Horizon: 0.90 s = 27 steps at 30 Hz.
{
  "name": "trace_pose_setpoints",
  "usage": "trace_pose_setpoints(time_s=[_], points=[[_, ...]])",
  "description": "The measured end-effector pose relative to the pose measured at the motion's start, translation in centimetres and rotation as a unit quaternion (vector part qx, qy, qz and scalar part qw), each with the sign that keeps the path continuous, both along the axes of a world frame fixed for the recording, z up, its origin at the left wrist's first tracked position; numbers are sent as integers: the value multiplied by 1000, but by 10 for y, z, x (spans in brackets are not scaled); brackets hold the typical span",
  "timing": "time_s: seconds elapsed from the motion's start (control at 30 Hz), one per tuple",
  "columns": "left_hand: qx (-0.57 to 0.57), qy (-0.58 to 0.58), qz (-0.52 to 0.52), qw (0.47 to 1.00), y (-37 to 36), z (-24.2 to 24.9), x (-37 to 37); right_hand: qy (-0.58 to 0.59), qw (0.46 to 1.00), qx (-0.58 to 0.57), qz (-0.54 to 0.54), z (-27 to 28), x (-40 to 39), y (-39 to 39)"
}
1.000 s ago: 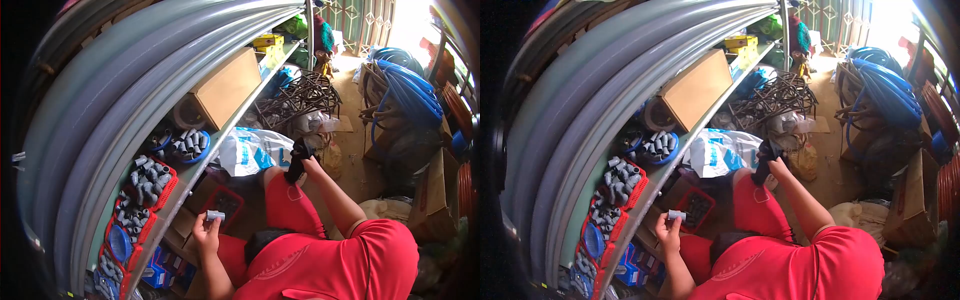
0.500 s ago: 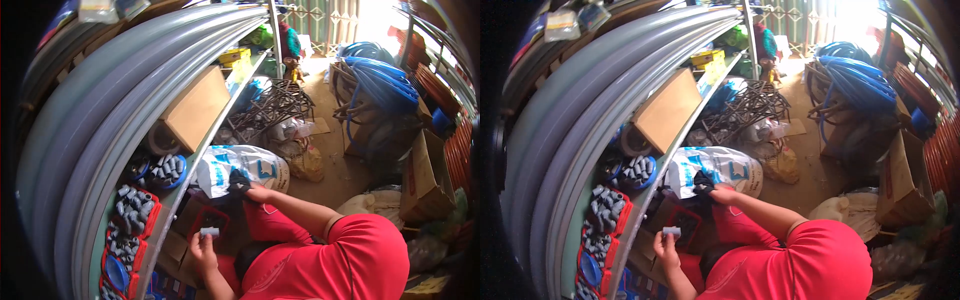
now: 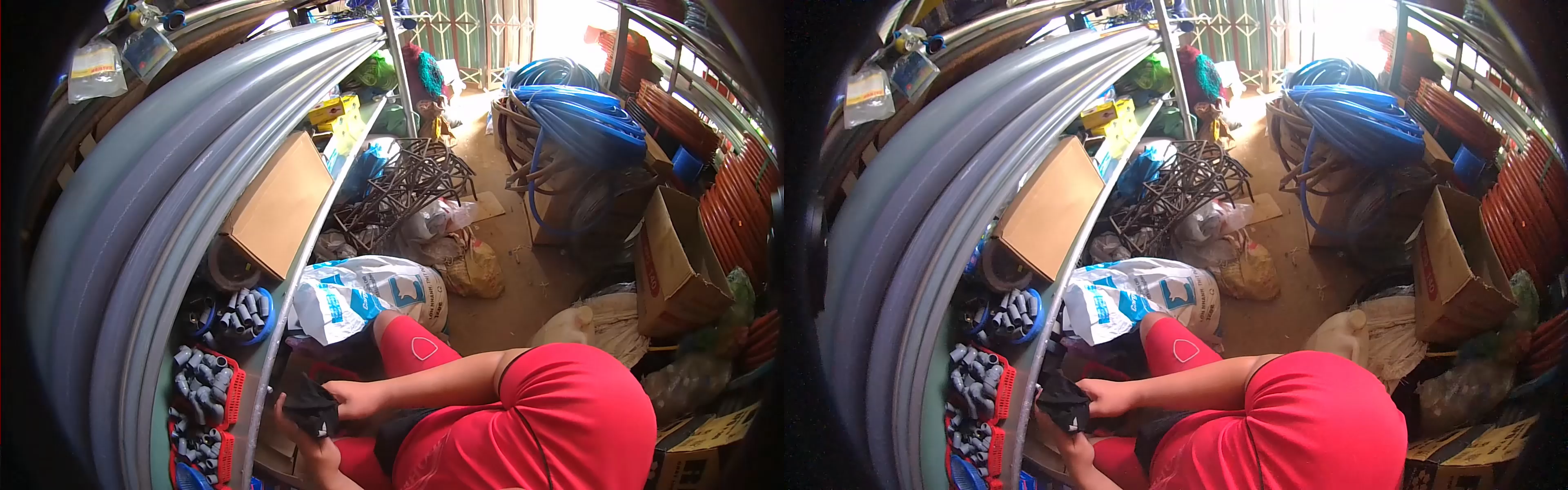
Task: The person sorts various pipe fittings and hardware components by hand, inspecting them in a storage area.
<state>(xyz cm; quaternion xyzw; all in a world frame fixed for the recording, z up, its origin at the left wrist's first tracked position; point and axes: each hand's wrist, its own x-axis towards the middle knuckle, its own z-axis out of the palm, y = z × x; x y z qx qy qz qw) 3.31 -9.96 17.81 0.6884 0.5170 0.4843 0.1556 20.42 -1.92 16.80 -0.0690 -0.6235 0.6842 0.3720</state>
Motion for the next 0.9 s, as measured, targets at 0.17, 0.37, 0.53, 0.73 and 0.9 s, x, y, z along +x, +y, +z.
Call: trace_pose_setpoints(time_s=[0.17, 0.37, 0.53, 0.73, 0.9], points=[[85, 138, -24, 986, 14, 23, 15, 35, 984, 14, -173, 6, -2, -5], [96, 175, 41, 979, 13, 29, 43, 103, 960, -119, -231, 9, 2, 11], [117, 127, 52, 984, 18, 23, 50, 176, 893, -330, -249, 22, 11, 17], [83, -38, -10, 996, 18, 27, 23, 121, 872, -467, 82, -11, 52, 46], [119, 191, -61, 972, 31, 30, 21, 51, 966, -217, 128, -4, 30, 19]])
